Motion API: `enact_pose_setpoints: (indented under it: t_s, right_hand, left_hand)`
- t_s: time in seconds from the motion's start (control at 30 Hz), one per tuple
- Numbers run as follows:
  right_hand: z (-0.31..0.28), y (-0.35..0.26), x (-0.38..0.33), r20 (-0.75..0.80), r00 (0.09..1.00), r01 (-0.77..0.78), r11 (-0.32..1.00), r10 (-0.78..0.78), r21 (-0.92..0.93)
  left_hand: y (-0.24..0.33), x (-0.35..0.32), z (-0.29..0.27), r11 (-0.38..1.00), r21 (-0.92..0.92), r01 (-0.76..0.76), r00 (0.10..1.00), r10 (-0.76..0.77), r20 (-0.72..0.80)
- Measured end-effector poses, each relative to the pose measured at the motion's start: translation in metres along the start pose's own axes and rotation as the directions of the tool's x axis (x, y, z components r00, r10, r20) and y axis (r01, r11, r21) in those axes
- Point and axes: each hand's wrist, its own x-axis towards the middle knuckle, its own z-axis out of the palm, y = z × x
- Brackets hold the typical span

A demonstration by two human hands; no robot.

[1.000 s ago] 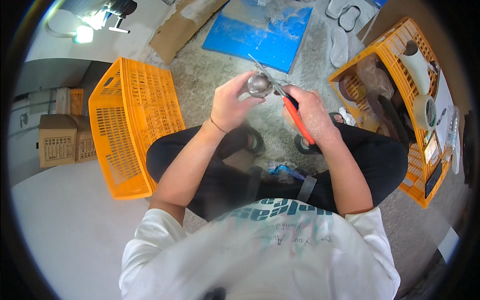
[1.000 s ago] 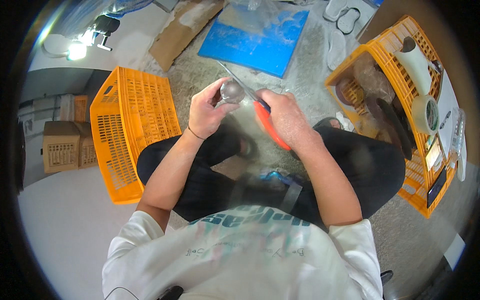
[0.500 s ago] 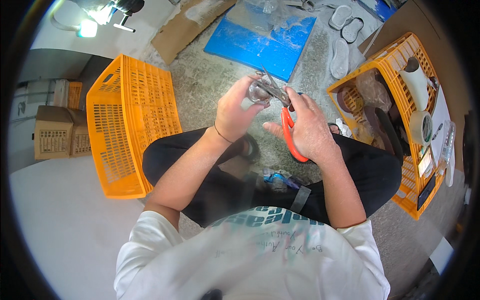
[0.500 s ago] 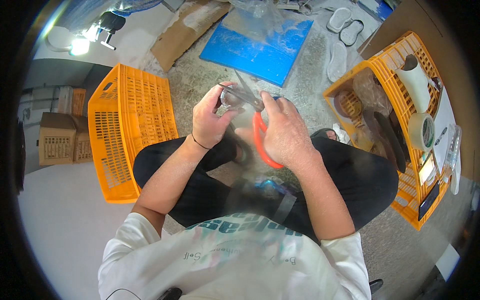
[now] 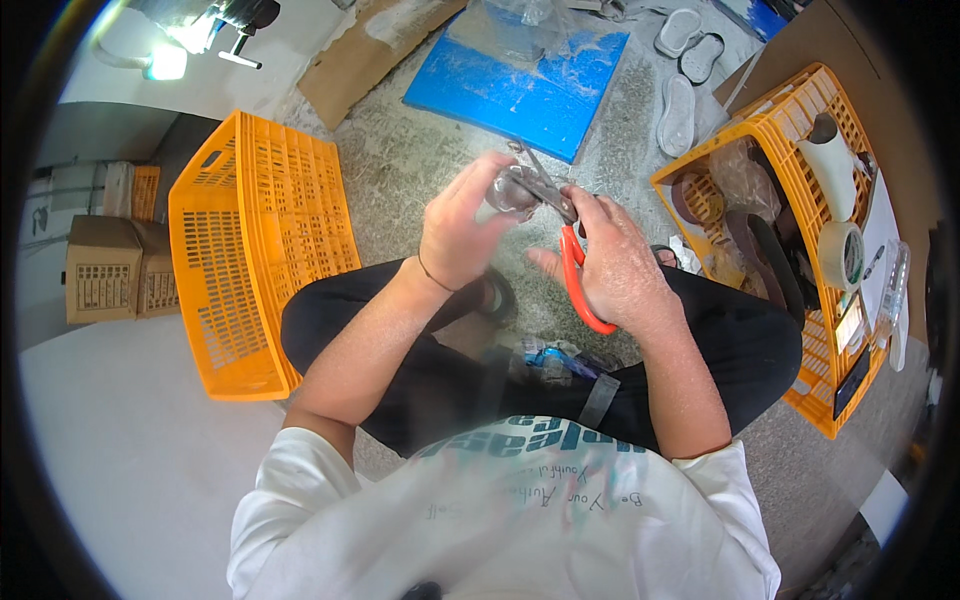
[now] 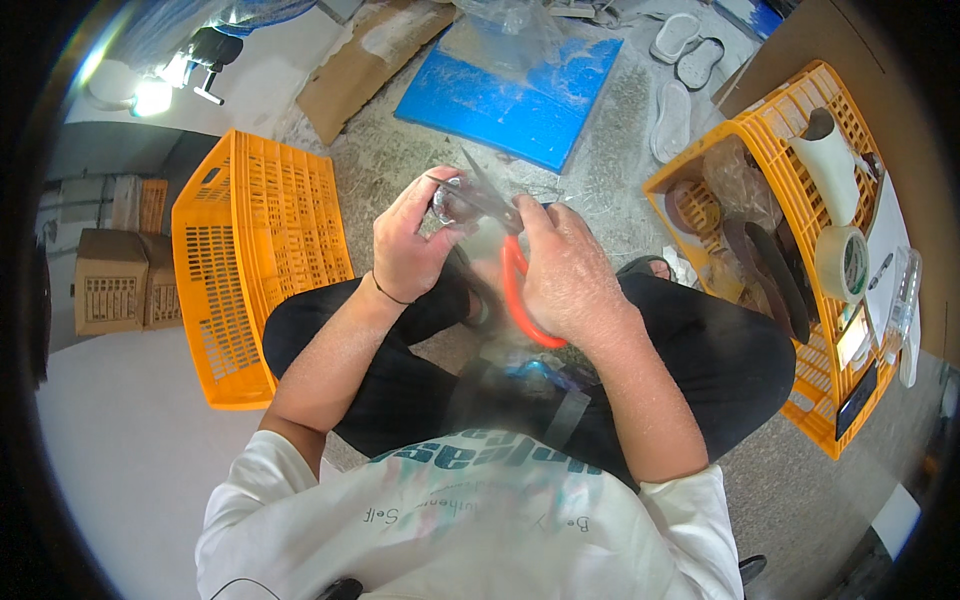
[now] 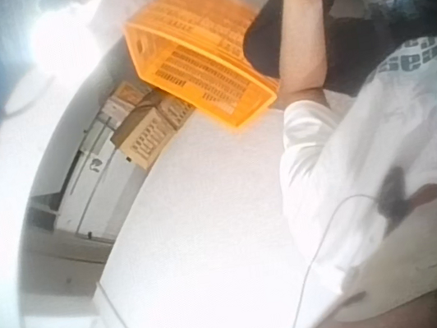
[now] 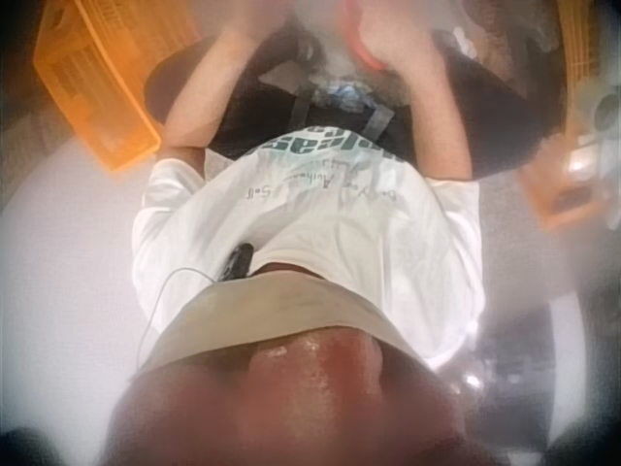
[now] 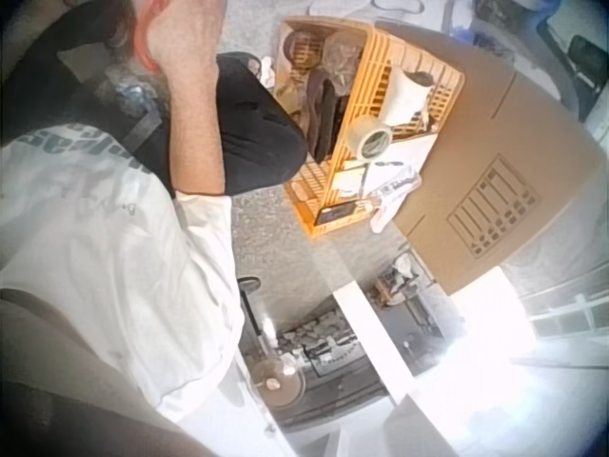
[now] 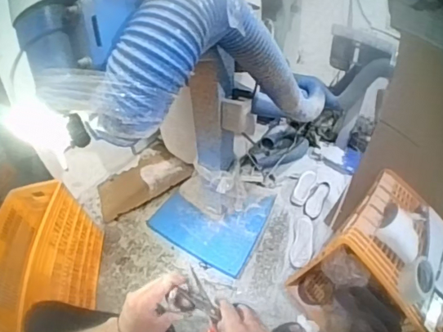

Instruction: The person first sorts a stack of paper receipts into a black bag, then sits on the floor and uses scissors to cut a plastic bottle into smaller pieces.

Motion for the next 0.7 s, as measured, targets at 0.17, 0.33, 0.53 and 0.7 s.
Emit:
enact_pose_setpoints:
  t_s: [0.17,0.33,0.53,0.7]
  right_hand:
    - [0.005,0.008,0.008,0.04,0.998,-0.043,0.999,0.042,0.015]
    - [0.006,0.011,0.01,-0.026,0.997,-0.066,0.964,0.075,0.258]
    - [0.011,0.008,0.007,-0.247,0.948,0.198,0.98,-0.198,-0.025]
    - [0.008,0.003,0.005,-0.174,0.971,0.166,0.986,-0.164,0.001]
  left_hand:
    - [0.004,-0.005,0.001,0.999,0.037,-0.012,1.0,0.012,0.003]
    - [0.004,-0.007,-0.001,0.98,-0.076,0.181,0.983,-0.178,0.051]
    - [-0.007,0.002,-0.012,0.971,-0.2,0.13,0.991,-0.135,-0.01]
    - [-0.007,0.001,-0.007,0.991,-0.126,0.043,0.998,-0.048,-0.037]
